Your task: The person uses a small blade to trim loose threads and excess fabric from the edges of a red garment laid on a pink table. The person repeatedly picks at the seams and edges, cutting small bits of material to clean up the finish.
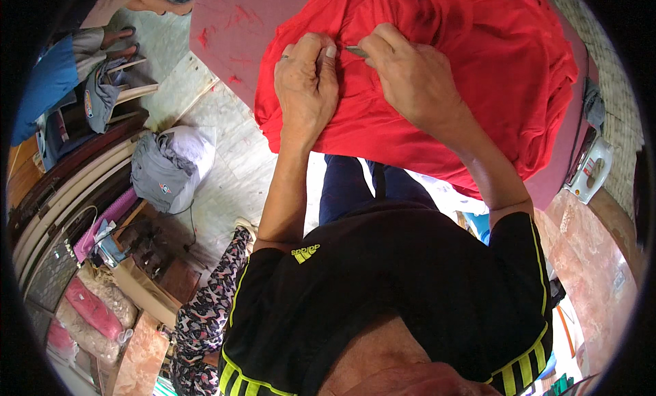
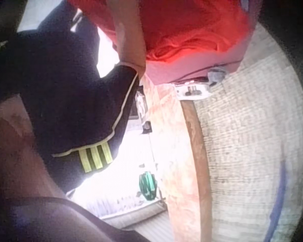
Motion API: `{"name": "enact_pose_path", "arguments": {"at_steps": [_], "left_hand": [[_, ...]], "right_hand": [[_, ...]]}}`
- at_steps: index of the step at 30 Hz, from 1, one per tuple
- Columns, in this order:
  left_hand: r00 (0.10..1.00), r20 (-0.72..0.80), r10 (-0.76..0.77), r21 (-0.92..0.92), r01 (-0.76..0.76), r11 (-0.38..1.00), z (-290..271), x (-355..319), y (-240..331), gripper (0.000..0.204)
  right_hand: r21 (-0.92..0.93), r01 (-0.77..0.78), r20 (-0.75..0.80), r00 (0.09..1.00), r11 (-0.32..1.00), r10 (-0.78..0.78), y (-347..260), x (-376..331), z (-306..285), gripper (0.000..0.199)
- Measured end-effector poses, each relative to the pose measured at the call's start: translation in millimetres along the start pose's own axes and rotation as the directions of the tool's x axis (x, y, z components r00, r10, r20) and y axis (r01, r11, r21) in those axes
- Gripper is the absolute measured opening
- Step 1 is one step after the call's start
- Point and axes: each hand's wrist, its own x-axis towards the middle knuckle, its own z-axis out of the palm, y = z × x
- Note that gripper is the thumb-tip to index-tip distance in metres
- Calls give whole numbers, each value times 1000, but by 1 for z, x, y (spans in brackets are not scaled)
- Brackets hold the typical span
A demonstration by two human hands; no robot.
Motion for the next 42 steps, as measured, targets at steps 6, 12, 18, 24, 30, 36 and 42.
{"name": "enact_pose_path", "arguments": {"at_steps": [6, 12, 18, 24, 30, 36, 42], "left_hand": [[994, 32, -107, -311, 111, 944, -2, -5, -16, 7], [995, 99, 31, -70, -25, 997, -11, -3, -8, 17], [980, -60, 190, -100, -196, 976, -6, 4, -1, 32], [894, 176, 411, 209, -442, 872, -18, 31, -3, 30], [743, 376, 554, 168, -643, 747, -28, 56, -20, 19], [875, 343, 342, 139, -408, 902, -33, 30, -12, 20], [957, 267, 116, 2, -121, 993, -22, 16, -1, 18]], "right_hand": [[109, 20, 2, 1000, 994, -20, 9, -5, -2, 12], [327, -49, 29, 999, 944, 42, 15, -9, -9, 15], [406, -119, 78, 992, 906, 95, 20, -12, -12, 18], [348, -100, 50, 995, 932, 88, 17, -14, -6, 20], [338, -7, 7, 1000, 941, 5, 20, -16, -8, 21], [359, 23, -50, 999, 933, -6, 19, -25, -1, 24], [373, -2, -92, 995, 928, 39, 17, -29, 4, 25]]}}
